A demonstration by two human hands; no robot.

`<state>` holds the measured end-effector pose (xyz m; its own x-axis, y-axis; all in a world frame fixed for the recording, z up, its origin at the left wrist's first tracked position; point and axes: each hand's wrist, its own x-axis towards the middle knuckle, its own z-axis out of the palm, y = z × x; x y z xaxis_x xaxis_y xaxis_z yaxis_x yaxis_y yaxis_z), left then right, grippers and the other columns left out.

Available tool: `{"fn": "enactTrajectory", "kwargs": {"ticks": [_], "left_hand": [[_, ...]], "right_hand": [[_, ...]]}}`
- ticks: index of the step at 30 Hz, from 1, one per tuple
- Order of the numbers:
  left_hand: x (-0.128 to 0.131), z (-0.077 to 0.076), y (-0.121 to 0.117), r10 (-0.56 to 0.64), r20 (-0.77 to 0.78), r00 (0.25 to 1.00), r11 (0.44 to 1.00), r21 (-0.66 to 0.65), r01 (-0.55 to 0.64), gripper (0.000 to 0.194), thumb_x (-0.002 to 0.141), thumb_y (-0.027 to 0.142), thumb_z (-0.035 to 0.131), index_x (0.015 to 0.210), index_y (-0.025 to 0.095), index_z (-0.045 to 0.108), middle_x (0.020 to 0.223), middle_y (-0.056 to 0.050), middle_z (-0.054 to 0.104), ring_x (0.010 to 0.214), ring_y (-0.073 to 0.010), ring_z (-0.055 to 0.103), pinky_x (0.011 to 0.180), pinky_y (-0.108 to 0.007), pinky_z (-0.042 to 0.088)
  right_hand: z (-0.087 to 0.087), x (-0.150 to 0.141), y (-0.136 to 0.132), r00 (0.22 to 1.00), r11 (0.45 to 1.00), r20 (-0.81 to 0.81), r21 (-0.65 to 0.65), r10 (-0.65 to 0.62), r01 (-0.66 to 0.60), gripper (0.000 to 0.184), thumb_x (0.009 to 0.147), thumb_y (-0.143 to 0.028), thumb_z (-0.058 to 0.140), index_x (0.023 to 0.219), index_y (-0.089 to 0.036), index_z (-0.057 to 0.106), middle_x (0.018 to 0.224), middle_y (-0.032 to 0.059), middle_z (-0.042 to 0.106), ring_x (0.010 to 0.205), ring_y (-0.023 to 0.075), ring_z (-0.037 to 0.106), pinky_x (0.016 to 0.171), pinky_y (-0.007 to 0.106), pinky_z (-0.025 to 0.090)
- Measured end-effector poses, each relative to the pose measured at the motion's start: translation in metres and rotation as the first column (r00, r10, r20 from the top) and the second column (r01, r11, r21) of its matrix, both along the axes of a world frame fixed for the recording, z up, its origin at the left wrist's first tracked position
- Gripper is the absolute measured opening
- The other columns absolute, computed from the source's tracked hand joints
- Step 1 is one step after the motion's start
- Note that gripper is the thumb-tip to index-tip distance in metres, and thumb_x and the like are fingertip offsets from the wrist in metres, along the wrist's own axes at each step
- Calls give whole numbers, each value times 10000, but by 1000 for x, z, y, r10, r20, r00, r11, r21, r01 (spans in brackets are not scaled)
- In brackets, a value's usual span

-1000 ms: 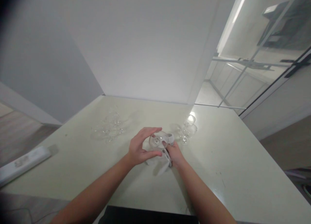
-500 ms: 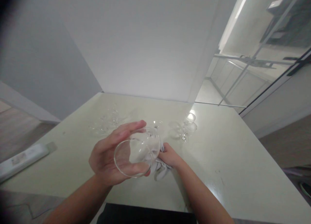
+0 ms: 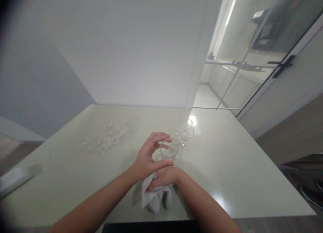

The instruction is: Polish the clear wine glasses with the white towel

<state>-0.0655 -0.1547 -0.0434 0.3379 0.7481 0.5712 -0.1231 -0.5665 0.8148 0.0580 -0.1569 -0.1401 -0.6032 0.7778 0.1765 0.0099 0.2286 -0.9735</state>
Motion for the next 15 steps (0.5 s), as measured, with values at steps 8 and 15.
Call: {"fn": "enactTrajectory", "kwargs": {"ticks": [8, 15], "left_hand": [[46, -44, 30, -137, -97, 986, 935, -340, 97, 590, 635, 323, 869, 1136, 232, 570, 1176, -74, 522, 1103, -227, 551, 821, -351, 576], [52, -47, 39, -124, -172, 977, 949, -309, 66, 566, 616, 370, 872, 1059, 218, 556, 1115, -43, 507, 1028, -187, 545, 775, -310, 563]], "right_hand": [[0, 7, 4, 875, 957, 391, -67, 284, -281, 397, 694, -278, 774, 1090, -255, 746, 1058, -18, 755, 1015, 225, 684, 926, 318, 535], [8, 7, 7, 786, 948, 531, -194, 317, -251, 510, 692, -259, 785, 1188, -179, 698, 1193, 31, 716, 1101, 267, 652, 961, 305, 503]]}}
